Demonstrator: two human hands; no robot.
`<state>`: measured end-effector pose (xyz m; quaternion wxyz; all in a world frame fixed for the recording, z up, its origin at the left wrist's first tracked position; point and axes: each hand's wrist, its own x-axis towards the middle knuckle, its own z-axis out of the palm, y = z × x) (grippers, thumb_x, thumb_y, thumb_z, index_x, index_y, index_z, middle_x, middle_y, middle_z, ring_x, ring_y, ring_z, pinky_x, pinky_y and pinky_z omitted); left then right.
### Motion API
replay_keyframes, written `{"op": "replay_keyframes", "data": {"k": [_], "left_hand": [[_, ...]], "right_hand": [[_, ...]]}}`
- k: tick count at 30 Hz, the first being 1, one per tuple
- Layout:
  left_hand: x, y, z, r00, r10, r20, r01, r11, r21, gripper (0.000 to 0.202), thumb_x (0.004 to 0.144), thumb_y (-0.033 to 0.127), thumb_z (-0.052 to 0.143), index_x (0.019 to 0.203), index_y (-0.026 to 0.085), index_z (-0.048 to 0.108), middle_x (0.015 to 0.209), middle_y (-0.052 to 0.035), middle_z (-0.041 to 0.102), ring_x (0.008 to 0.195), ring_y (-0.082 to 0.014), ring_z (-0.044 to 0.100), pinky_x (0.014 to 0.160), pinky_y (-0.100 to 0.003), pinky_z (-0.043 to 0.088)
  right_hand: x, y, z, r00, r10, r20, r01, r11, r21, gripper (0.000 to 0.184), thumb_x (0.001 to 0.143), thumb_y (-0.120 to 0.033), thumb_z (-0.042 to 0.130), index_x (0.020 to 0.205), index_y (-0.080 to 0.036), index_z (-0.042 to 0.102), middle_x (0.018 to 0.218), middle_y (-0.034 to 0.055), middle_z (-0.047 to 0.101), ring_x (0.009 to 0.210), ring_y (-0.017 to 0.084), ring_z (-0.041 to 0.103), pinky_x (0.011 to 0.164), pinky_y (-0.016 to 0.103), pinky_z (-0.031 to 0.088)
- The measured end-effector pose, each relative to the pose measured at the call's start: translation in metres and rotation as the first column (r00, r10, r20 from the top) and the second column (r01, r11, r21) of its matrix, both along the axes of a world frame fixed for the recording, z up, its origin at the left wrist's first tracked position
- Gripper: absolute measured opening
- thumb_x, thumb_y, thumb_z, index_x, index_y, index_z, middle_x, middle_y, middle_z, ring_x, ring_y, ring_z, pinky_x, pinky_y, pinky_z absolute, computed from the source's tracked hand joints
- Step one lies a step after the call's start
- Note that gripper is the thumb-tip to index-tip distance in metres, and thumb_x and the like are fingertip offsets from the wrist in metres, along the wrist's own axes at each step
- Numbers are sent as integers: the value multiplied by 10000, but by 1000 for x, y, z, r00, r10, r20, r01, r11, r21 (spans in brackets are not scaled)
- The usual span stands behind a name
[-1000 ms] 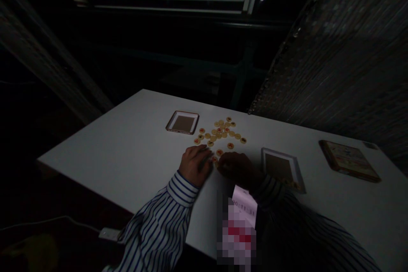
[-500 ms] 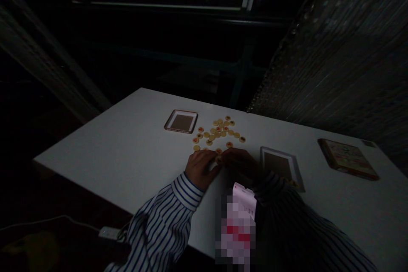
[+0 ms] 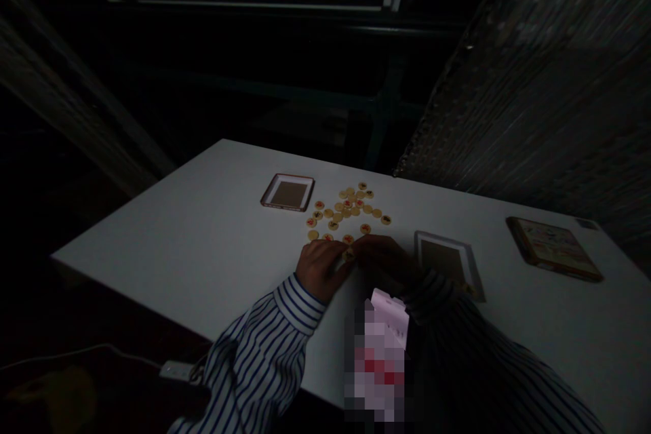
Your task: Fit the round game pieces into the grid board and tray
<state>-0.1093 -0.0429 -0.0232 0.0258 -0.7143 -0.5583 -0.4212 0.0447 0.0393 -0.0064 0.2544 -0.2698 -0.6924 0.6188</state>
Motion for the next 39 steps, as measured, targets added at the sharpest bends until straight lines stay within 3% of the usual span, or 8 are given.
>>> {"op": "replay_keyframes", "data": {"k": [6,15,22,26,32,35,39], "left_hand": [[1,-1,4,999,21,49,-21,1000,1,207,723,304,589,894,188,610,848,-55,674,802,-192,589,723,-358,451],[7,0,11,940,5,340,4,1000,-24,194,694,266,629,866,177,631,836,-62,663,791,-171,604,737,-334,493],[14,6,20,975,-46,215,51,999,-18,215,710,250,614,912,176,625,882,-79,659,847,-195,585,769,-374,466],[20,13,26,988,-65,140,63,998,18,225,717,258,610,927,179,608,881,-72,652,854,-194,575,782,-387,455],[37,26,36,991,-90,103,88,996,24,234,715,243,612,938,171,598,897,-72,654,857,-191,573,762,-371,455],[48,33,39,989,-116,95,114,993,21,233,712,239,617,933,164,602,887,-67,658,851,-188,573,759,-356,451],[61,41,41,988,-124,92,123,992,19,220,711,249,620,915,170,605,879,-60,661,839,-188,574,754,-352,443]], "right_hand": [[4,7,10,999,-3,46,1,999,40,235,721,-385,576,748,-155,618,678,16,598,605,114,533,594,263,435],[23,9,36,982,-164,88,155,983,99,226,736,-359,545,783,-148,613,740,37,644,627,114,544,629,271,445],[53,10,51,962,-269,38,262,956,129,217,735,-349,557,811,-154,610,777,31,651,647,108,546,650,262,438],[68,8,63,938,-336,89,315,929,192,251,729,-383,555,810,-151,607,775,46,656,667,128,563,649,273,445],[85,4,73,901,-360,242,268,900,343,251,699,-393,567,790,-162,607,769,51,659,705,158,593,622,275,465],[93,5,71,893,-371,254,235,867,439,220,721,-370,550,782,-168,613,759,41,658,695,152,593,625,269,470],[101,9,65,904,-345,251,199,862,466,214,741,-367,535,796,-174,612,772,39,660,717,151,598,637,264,473]]}}
